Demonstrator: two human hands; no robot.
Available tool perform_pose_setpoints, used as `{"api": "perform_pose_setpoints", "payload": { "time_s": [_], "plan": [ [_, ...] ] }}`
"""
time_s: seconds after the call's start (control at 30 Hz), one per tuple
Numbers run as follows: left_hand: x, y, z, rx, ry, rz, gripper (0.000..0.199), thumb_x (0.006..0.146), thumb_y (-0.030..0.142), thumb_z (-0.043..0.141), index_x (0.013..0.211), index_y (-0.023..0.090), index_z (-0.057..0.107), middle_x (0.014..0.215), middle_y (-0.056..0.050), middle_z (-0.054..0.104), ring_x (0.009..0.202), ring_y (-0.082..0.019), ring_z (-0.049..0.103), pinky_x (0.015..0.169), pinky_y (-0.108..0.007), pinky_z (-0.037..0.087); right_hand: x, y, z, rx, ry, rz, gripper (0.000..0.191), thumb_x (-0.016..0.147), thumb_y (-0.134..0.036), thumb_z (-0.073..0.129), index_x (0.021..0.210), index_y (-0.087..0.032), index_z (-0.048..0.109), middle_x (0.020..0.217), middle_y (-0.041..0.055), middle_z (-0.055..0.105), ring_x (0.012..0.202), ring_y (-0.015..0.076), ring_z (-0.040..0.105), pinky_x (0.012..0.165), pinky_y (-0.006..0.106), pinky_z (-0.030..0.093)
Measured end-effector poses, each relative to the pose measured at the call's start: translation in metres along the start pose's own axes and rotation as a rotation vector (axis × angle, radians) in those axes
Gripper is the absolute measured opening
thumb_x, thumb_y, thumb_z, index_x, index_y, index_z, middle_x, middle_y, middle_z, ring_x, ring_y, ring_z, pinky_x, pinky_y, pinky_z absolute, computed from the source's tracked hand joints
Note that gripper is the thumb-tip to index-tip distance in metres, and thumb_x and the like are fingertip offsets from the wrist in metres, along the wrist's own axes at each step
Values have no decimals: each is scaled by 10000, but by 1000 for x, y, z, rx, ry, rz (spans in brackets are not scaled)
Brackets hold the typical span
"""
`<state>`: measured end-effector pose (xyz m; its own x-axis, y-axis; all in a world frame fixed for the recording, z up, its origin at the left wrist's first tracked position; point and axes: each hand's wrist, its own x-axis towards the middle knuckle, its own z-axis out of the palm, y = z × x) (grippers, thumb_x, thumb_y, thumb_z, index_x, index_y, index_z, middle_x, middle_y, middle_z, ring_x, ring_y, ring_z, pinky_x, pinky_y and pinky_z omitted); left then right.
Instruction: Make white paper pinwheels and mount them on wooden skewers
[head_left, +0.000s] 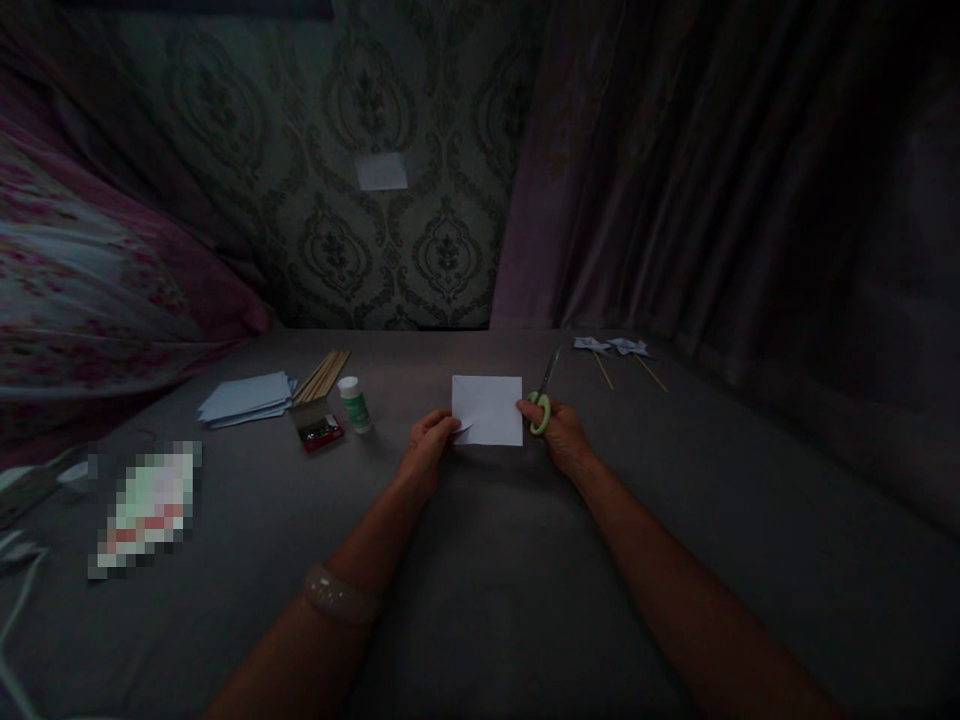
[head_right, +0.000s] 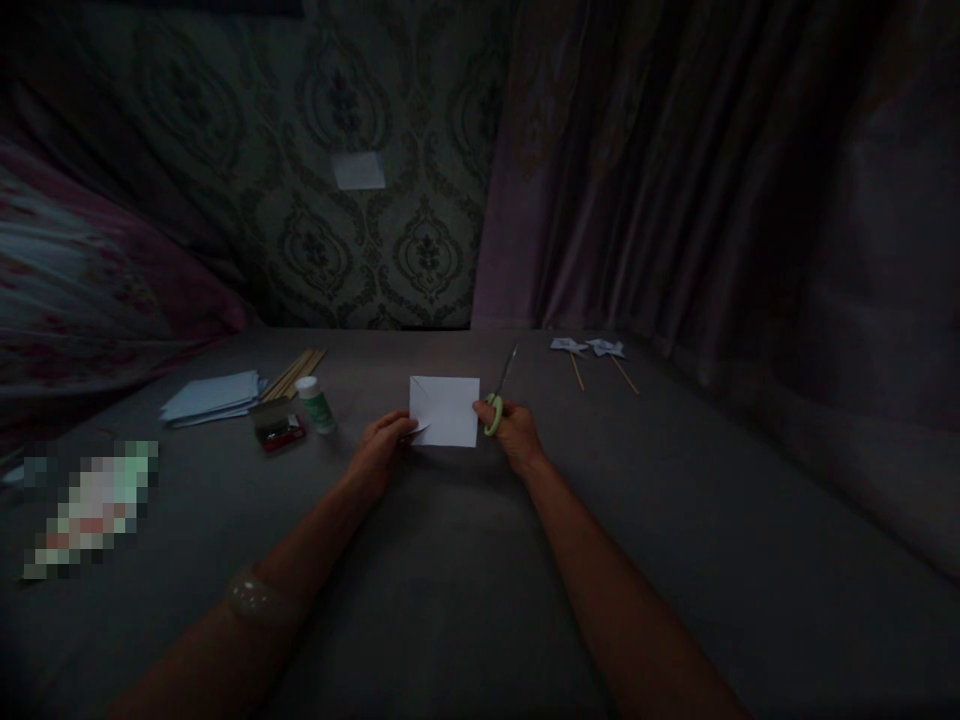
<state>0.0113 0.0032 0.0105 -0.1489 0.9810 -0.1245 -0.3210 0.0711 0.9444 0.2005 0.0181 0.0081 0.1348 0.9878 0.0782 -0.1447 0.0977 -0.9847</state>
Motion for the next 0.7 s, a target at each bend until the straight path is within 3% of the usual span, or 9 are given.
{"api": "perform_pose_setpoints", "payload": {
  "time_s": [0.4, 0.7],
  "plan": [
    [6, 3, -4, -74, 142, 24, 246, 468, 246, 752, 695, 171, 693, 652, -9, 634, 565, -109, 515, 513, -213, 347, -7, -5, 6, -89, -43, 21, 381, 486, -466, 783, 656, -144, 670, 608, 4, 624, 560, 113, 517, 559, 250, 390],
    [-6, 11, 5, -240, 61, -87, 386, 454, 359, 856, 707, 158, 645, 721, -30, 646, 675, -131, 585, 623, -245, 401, -7, -4, 12, -16, 67, -66, 359, 528, -484, 748, 637, -163, 631, 597, -3, 597, 571, 114, 503, 564, 252, 395]
  ]
}}
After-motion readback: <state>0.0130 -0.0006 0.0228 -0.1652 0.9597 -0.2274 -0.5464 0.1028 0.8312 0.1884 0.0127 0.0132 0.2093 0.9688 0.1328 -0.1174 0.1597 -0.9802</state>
